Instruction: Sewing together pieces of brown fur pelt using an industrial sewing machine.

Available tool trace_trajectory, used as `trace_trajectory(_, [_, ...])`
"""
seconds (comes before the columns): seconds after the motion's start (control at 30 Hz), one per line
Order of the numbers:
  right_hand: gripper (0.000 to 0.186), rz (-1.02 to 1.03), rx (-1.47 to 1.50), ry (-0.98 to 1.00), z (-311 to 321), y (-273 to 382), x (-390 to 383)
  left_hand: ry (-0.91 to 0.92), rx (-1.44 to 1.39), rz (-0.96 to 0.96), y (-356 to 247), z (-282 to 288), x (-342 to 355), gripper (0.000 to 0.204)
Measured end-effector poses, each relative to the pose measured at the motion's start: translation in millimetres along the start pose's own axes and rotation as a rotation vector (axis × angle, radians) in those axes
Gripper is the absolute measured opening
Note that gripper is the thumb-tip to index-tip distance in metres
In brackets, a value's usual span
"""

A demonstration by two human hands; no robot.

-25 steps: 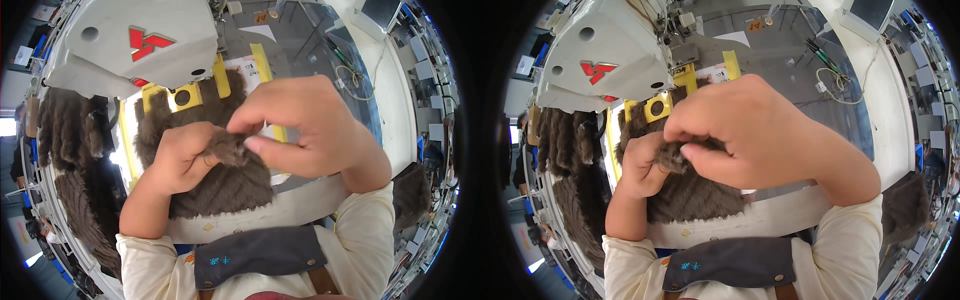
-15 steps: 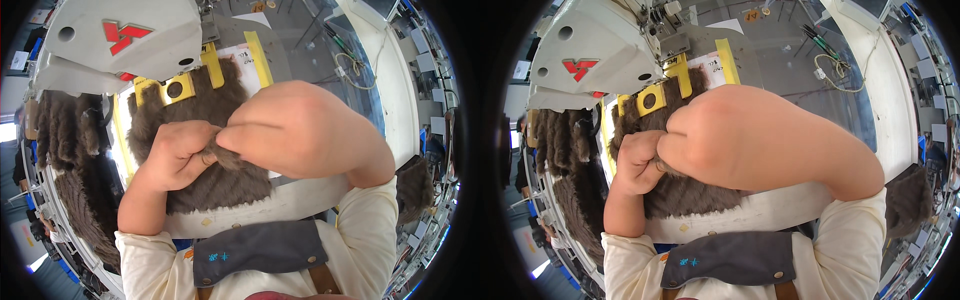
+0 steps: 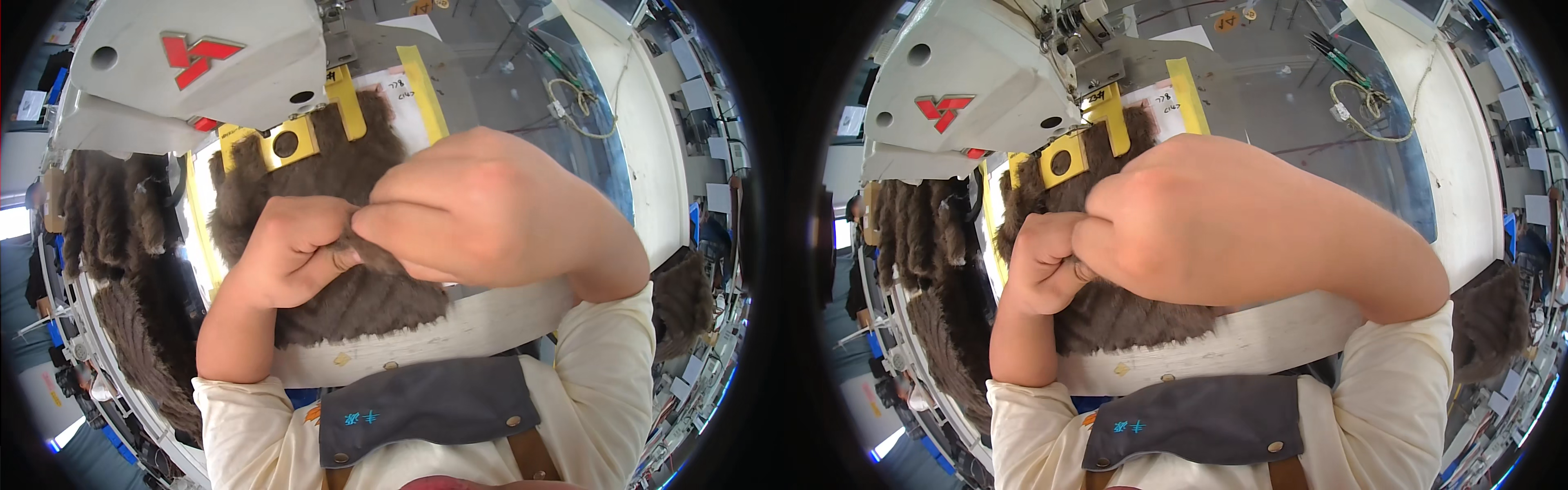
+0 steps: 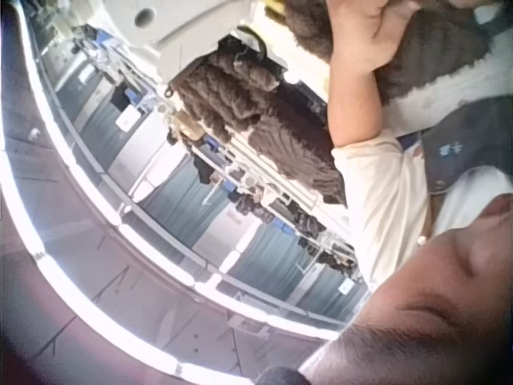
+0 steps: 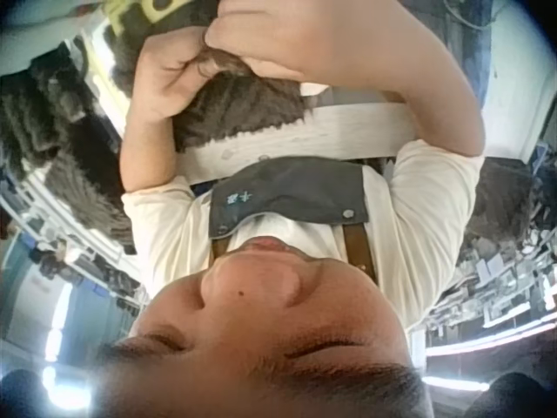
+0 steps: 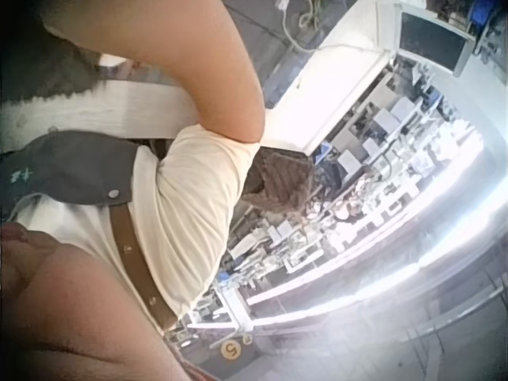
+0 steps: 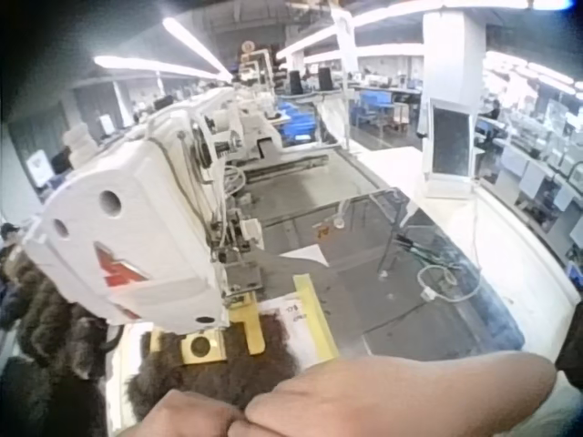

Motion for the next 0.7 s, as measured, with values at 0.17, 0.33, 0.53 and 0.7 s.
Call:
trace_trajectory(0.17, [0.018,0.014,-0.136,0.053,-7.7,9.1,1.2,0.085,0.014,0.053,0.9,0.0,0.2,0.019])
trace_trajectory(0.33, [0.016,0.003,-0.181,0.113,-7.7,7.5,0.3,0.125,0.022,0.050,3.3,-2.6,-1.2,0.021])
trace_trajectory(0.53, [0.025,-0.032,0.082,-0.029,8.4,-9.5,1.4,0.116,-0.078,0.089,14.2,2.0,-8.2,0.023])
trace_trajectory(0.7, [0.025,-0.035,0.179,-0.001,0.1,-7.9,3.3,0.073,-0.059,0.038,11.4,-2.4,-5.6,0.027])
Point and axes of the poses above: each hand's wrist, its own x-axis towards the middle knuckle, its own z-axis out of the back of the hand, y = z × x, the point moved 6 cm from there along x, towards the middle knuckle, and after that the axes turned 4 degrees about -z, right-handed, at the moved point
